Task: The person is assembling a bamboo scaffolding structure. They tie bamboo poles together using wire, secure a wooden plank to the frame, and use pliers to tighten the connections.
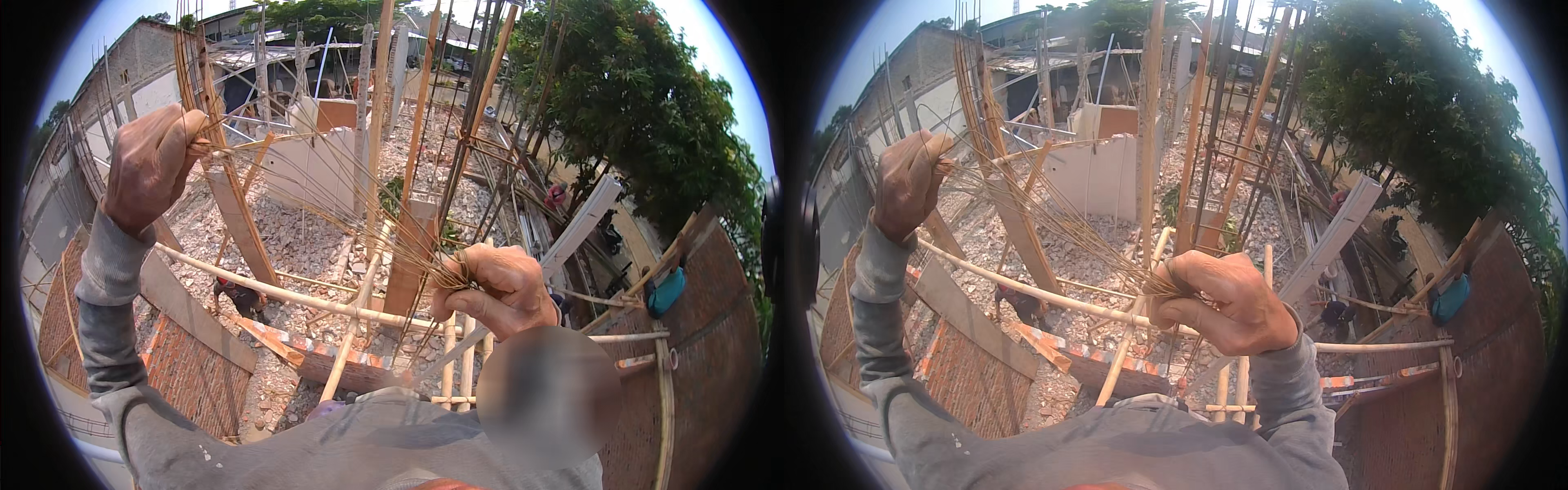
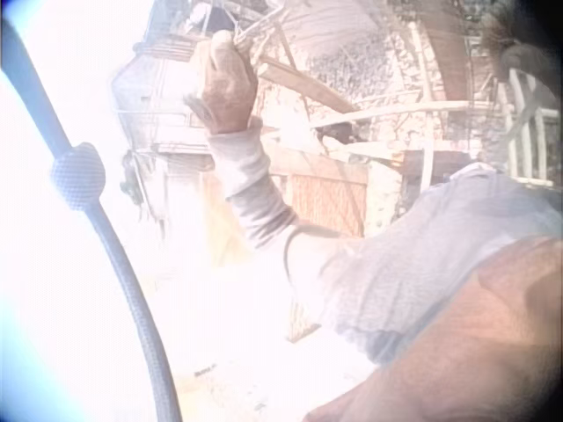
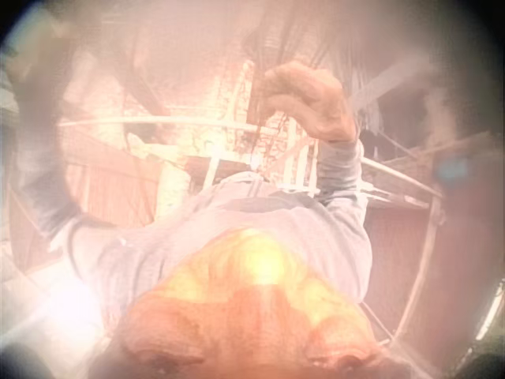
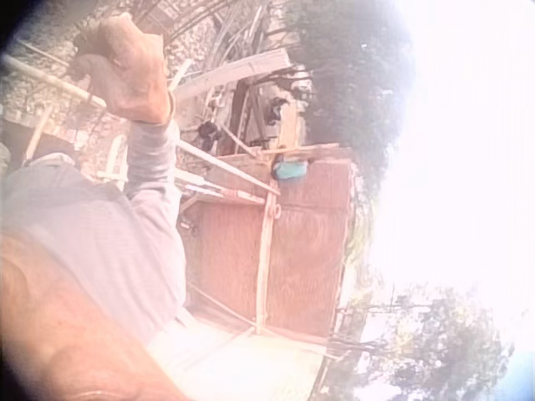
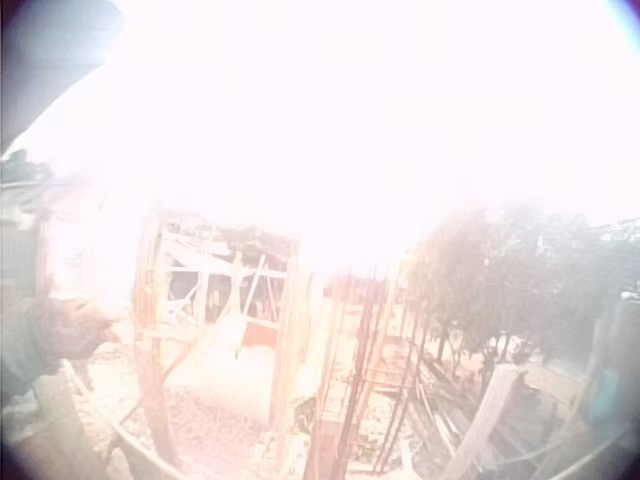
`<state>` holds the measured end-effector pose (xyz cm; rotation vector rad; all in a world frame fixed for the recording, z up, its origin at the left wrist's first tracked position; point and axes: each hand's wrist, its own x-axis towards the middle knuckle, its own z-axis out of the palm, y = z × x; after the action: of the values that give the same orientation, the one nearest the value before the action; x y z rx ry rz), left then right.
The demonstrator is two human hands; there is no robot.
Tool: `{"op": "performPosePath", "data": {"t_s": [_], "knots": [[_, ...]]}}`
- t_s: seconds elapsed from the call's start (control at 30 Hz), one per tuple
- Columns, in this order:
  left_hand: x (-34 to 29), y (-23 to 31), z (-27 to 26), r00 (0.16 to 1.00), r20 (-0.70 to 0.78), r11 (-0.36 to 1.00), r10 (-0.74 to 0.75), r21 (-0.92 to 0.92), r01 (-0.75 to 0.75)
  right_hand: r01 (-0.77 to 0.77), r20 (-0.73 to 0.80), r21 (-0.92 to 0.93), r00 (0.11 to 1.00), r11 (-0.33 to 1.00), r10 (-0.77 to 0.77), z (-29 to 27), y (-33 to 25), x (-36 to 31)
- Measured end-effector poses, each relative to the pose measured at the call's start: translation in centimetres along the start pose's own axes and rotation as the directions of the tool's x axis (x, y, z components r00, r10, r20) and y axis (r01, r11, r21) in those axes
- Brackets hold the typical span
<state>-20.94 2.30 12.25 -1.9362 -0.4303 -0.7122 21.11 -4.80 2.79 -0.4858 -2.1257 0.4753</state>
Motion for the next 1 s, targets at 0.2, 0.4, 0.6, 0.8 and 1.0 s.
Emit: {"op": "performPosePath", "data": {"t_s": [0.2, 0.4, 0.6, 0.8, 1.0], "knots": [[14.5, -12.4, 2.9, 0.940, -0.139, 0.889, -0.313, 0.307, 0.341, 0.084, -0.470, 0.336, 0.878, 0.938, 0.090, -8.2, -4.8, 8.5], [25.5, -13.9, 10.6, 0.877, -0.263, 0.901, -0.402, 0.055, 0.430, 0.060, -0.667, 0.263, 0.732, 0.963, 0.137, -15.0, -2.8, 14.4], [33.1, -11.7, 19.4, 0.868, -0.239, 0.898, -0.436, -0.170, 0.405, 0.184, -0.685, 0.325, 0.722, 0.928, 0.097, -18.9, -0.1, 18.0], [31.3, -6.8, 27.3, 0.924, 0.026, 0.845, -0.381, -0.395, 0.360, -0.072, -0.679, 0.456, 0.616, 0.887, 0.399, -15.6, 0.7, 15.1], [16.3, 4.4, 32.0, 0.924, 0.211, 0.569, -0.318, -0.737, 0.365, -0.244, -0.607, 0.427, 0.636, 0.870, 0.476, -7.0, 3.8, 4.2]]}}
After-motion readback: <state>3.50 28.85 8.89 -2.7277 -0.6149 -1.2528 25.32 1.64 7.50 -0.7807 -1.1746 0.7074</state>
